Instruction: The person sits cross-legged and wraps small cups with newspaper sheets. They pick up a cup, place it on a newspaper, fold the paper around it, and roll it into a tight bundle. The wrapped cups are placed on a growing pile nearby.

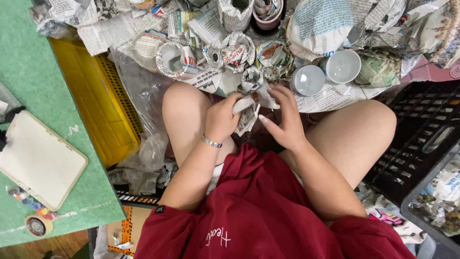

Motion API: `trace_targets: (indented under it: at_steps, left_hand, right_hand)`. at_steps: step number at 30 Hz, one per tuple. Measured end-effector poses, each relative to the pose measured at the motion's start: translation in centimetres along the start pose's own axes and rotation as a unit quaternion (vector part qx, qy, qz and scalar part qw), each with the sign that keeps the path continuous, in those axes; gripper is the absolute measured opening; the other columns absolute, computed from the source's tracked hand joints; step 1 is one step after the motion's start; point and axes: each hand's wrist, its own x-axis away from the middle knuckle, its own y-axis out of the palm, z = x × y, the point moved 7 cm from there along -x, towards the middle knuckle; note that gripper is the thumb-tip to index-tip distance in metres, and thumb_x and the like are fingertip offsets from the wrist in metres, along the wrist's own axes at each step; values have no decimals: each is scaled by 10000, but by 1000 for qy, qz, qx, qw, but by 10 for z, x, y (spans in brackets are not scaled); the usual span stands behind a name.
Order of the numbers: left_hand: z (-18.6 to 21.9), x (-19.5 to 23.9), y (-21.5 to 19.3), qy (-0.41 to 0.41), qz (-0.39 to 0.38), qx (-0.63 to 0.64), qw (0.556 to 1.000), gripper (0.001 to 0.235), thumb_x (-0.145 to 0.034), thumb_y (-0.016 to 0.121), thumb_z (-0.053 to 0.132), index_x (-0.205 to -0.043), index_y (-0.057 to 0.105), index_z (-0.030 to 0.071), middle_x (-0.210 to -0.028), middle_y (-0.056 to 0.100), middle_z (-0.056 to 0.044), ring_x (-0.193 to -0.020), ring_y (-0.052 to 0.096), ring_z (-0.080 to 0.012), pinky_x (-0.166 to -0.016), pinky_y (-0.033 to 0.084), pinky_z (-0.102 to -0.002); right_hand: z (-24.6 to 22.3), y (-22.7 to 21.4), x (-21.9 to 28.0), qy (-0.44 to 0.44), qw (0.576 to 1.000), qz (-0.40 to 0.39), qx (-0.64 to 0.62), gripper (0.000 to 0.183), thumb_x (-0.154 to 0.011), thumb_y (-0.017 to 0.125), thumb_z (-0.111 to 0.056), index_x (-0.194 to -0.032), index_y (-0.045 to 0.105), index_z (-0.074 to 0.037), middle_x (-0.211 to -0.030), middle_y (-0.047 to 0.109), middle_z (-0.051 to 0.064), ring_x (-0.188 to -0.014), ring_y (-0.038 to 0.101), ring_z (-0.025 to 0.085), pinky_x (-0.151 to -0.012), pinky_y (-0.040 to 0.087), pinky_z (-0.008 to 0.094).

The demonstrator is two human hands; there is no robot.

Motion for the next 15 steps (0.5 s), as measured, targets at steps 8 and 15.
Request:
trace_targets:
  at_steps: [8, 15]
  left_hand:
    - [57, 24, -42, 94, 99, -91, 986, 358, -736, 753, 73, -1089, 714, 113, -961, 716, -92, -852, 690, -316, -742, 551, -432]
    - [90, 36, -50, 164, 112, -116, 973, 297, -692, 740, 48, -986, 739, 86, -1045, 721, -50, -927, 670, -283, -797, 517, -446]
  right_hand:
    - [13, 21, 5, 55, 983, -126, -124, 471, -950, 643, -84, -1413, 588, -20, -1325, 657, 159, -1218, 635, 268, -1052, 477, 365]
    - [24, 11, 6, 106, 977, -88, -165, 299, -960, 633, -108, -1237, 724, -40, -1102, 754, 105, -997, 709, 185, -892, 532, 294]
